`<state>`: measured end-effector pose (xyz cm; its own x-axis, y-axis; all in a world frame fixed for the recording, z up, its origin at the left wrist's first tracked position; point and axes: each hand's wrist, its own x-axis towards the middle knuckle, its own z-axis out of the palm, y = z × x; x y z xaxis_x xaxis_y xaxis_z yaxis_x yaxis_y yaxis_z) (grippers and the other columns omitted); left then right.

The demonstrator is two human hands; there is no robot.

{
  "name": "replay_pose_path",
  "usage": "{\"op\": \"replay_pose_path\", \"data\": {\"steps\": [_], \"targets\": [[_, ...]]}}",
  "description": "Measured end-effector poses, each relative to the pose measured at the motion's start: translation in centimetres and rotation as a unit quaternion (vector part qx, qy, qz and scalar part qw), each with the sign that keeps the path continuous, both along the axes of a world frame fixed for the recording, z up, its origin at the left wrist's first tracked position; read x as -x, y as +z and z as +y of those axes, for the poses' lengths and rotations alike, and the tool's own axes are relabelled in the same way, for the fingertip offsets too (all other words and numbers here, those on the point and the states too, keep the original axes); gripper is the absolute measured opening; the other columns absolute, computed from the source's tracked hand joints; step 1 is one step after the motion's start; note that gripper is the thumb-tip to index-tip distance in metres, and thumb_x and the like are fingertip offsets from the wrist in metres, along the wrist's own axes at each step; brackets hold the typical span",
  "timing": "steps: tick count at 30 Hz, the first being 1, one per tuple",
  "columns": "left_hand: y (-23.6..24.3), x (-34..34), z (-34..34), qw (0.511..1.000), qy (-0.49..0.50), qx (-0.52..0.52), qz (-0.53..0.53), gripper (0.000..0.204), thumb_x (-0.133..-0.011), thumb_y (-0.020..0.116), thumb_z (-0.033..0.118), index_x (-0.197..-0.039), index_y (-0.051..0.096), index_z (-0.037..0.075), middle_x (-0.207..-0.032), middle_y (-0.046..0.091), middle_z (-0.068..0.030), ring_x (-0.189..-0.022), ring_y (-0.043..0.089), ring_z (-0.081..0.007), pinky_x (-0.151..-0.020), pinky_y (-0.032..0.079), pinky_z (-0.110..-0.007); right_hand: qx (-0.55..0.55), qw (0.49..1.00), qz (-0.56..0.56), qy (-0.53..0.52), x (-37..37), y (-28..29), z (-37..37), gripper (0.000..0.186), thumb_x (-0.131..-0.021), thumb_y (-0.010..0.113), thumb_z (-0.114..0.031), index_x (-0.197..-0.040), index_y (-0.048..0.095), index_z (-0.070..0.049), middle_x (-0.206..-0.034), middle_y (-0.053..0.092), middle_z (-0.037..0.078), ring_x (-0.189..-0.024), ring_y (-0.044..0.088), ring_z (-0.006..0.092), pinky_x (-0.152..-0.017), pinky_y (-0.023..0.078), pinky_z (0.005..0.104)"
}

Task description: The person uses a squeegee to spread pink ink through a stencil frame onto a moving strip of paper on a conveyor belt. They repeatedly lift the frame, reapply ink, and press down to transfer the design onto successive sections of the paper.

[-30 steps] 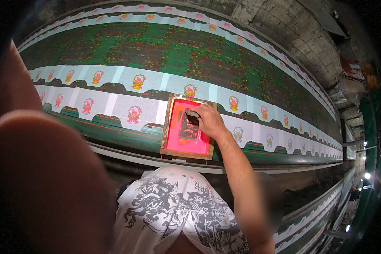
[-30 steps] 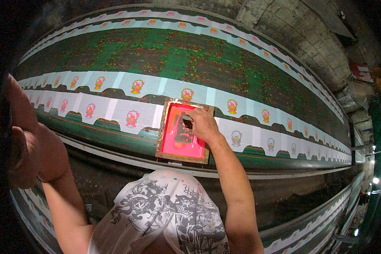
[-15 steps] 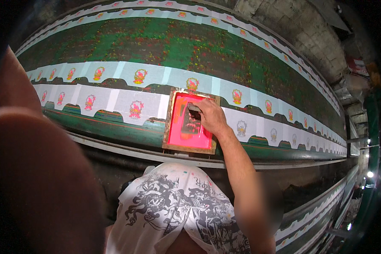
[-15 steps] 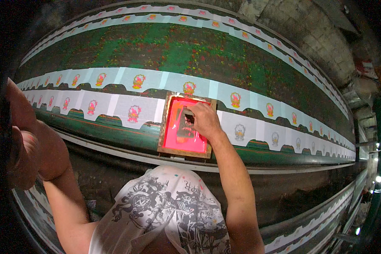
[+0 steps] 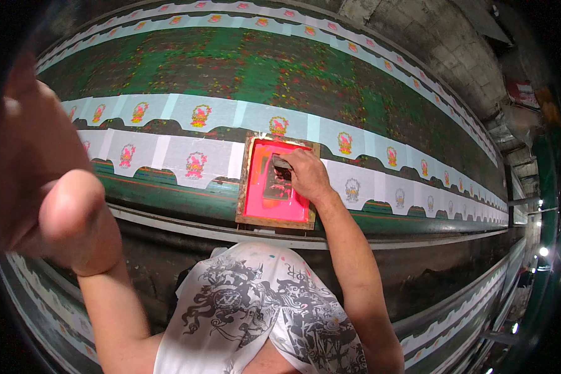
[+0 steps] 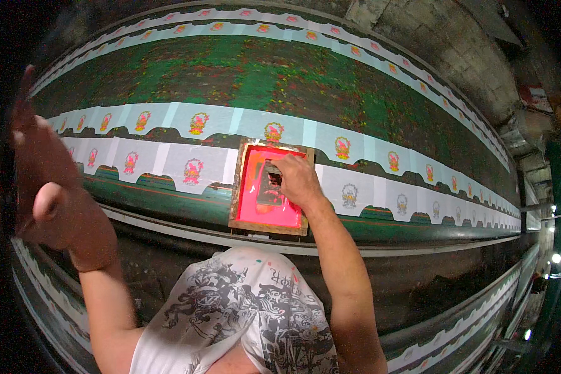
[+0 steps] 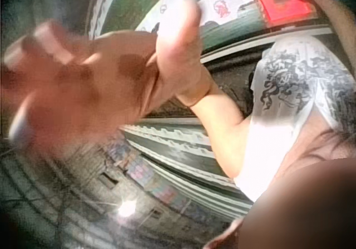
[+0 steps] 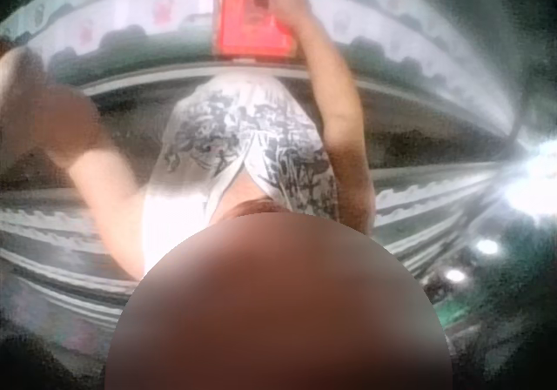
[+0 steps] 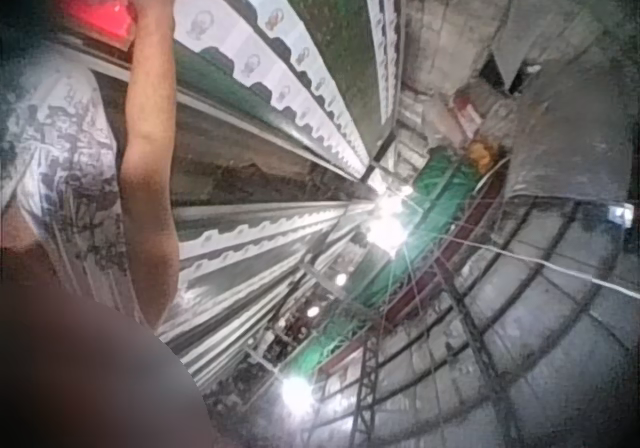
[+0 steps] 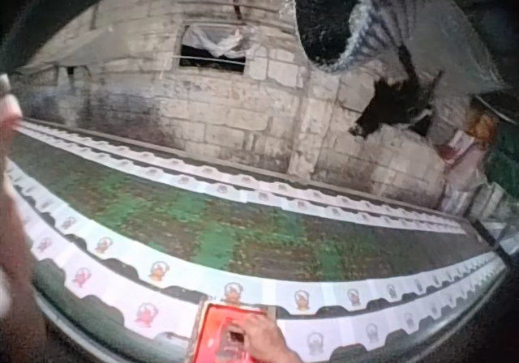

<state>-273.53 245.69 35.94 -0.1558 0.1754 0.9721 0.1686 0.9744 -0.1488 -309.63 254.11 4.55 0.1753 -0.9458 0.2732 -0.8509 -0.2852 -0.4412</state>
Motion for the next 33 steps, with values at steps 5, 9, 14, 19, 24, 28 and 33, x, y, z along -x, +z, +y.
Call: {"op": "replay_pose_path", "data": {"steps": [5, 9, 14, 19, 24, 28, 33], "targets": [[-15.7, 2.6, 0.6, 0.928, 0.082, -0.362, 0.013, 0.042, -0.102, 0.065, -0.011, -0.141, 0.074, 0.002, -0.154, 0.069, -0.0246, -0.146, 0.065, -0.0353, -0.123, 0.054, -0.053, -0.020, 0.999, 0.007, -0.037, -1.0, 0.5, 0.0, 0.043, -0.088, 0.071, 0.002, -0.129, 0.080, -0.008, -0.111, 0.077, 0.017, -0.110, 0.073, 0.0403, -0.100, 0.058, 0.0520], [-29.2, 6.0, 3.8, 0.798, 0.110, -0.588, -0.074, 0.037, -0.099, 0.075, -0.007, -0.135, 0.076, 0.002, -0.151, 0.070, -0.0207, -0.143, 0.066, -0.0306, -0.124, 0.050, -0.044, 0.001, 0.999, 0.026, -0.036, -1.6, 0.7, 0.6, 0.045, -0.087, 0.070, 0.003, -0.130, 0.080, -0.006, -0.112, 0.077, 0.016, -0.109, 0.072, 0.0402, -0.100, 0.058, 0.0514], [-37.5, 8.6, 7.4, 0.719, 0.122, -0.676, -0.107, 0.042, -0.098, 0.076, -0.007, -0.139, 0.075, 0.001, -0.158, 0.064, -0.0207, -0.145, 0.064, -0.0316, -0.121, 0.053, -0.043, 0.033, 0.999, 0.033, -0.020, -2.8, -0.1, 3.4, 0.044, -0.088, 0.070, 0.001, -0.130, 0.079, -0.005, -0.117, 0.077, 0.015, -0.109, 0.072, 0.0383, -0.099, 0.058, 0.0504], [-39.5, 9.1, 8.4, 0.714, 0.152, -0.670, -0.137, 0.042, -0.099, 0.075, -0.006, -0.141, 0.074, 0.002, -0.161, 0.062, -0.0213, -0.148, 0.062, -0.0318, -0.124, 0.050, -0.043, 0.033, 0.999, 0.035, -0.015, -4.9, -1.0, 7.7, 0.043, -0.088, 0.070, -0.001, -0.129, 0.079, -0.005, -0.120, 0.076, 0.014, -0.110, 0.072, 0.0376, -0.097, 0.057, 0.0507], [-39.9, 9.1, 8.5, 0.715, 0.137, -0.674, -0.127, 0.040, -0.098, 0.073, -0.006, -0.137, 0.076, 0.004, -0.159, 0.062, -0.0234, -0.149, 0.059, -0.0371, -0.127, 0.045, -0.047, 0.018, 1.000, 0.017, -0.005, -6.2, -0.8, 10.9, 0.047, -0.086, 0.071, 0.000, -0.132, 0.077, -0.005, -0.122, 0.075, 0.015, -0.112, 0.073, 0.0368, -0.097, 0.057, 0.0514], [-40.1, 9.4, 8.5, 0.721, 0.133, -0.670, -0.118, 0.038, -0.098, 0.073, -0.005, -0.135, 0.077, 0.004, -0.158, 0.063, -0.0234, -0.148, 0.060, -0.0378, -0.126, 0.045, -0.048, 0.005, 1.000, 0.008, -0.002, -6.8, 0.8, 12.2, 0.044, -0.087, 0.070, 0.001, -0.130, 0.078, -0.004, -0.122, 0.076, 0.014, -0.111, 0.073, 0.0359, -0.098, 0.057, 0.0508], [-40.3, 9.3, 8.5, 0.709, 0.117, -0.688, -0.105, 0.036, -0.098, 0.074, -0.005, -0.133, 0.078, 0.005, -0.159, 0.063, -0.0233, -0.149, 0.060, -0.0374, -0.126, 0.046, -0.048, -0.098, 0.995, -0.021, 0.030, -3.9, 2.7, 9.1, 0.039, -0.088, 0.068, 0.002, -0.126, 0.079, -0.003, -0.118, 0.077, 0.016, -0.111, 0.072, 0.0391, -0.100, 0.057, 0.0511]]}}
